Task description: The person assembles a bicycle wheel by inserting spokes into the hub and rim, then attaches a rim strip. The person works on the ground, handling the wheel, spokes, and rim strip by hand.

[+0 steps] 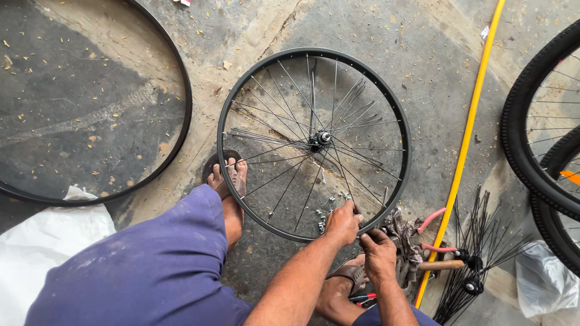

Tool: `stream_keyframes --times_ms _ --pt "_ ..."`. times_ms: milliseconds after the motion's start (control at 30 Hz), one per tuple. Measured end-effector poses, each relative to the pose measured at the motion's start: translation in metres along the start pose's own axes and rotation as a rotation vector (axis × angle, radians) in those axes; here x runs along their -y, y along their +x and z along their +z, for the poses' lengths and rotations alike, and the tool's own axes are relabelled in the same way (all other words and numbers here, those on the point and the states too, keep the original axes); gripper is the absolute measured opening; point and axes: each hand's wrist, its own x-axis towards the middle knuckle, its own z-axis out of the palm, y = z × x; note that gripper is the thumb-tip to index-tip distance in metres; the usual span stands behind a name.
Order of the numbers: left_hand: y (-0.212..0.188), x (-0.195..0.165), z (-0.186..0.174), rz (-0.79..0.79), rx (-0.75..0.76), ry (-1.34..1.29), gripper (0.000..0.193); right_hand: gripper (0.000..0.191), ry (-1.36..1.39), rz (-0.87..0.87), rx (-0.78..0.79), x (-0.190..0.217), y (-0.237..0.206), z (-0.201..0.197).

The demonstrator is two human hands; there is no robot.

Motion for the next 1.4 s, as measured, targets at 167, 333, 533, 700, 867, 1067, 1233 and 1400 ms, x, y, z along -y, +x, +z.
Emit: stream_keyframes --times_ms 167,333,533,700,867,1067,1233,1400 --pt "0.002 0.004 0.003 -0.018 0.009 -0.029 0.019 0.021 -0.034 -0.036 -0.001 -0.006 0.001 -0.001" --pt "0.003 0.003 0.001 0.028 0.011 -0.001 0.023 0.019 -0.059 -0.087 0.001 -0.008 0.002 0.0" --pt "0.016 -0.017 -0.014 0.389 -0.016 0.546 0.024 0.02 -0.258 -0.207 -0.016 -0.004 -0.001 0.009" --pt "0.038 -0.045 -0.016 0.579 0.414 1.017 0.039 0.018 -0.499 -0.276 -0.051 -0.002 -0.006 0.013" --pt "0.046 -0.044 -0.016 0.405 0.651 0.866 0.045 0.019 -0.358 -0.267 0.016 -0.011 -0.006 0.007" --pt "0.041 -0.041 -0.015 0.353 0.628 0.923 0.05 0.015 -0.428 -0.232 0.033 -0.013 -0.004 0.009" --pt "0.038 -0.046 -0.02 0.326 0.634 0.89 0.057 0.014 -0.303 -0.169 0.094 -0.01 -0.005 0.013" --pt "0.033 -0.049 -0.02 0.356 0.604 0.932 0.056 0.013 -0.356 -0.142 0.069 -0.001 -0.01 0.017"
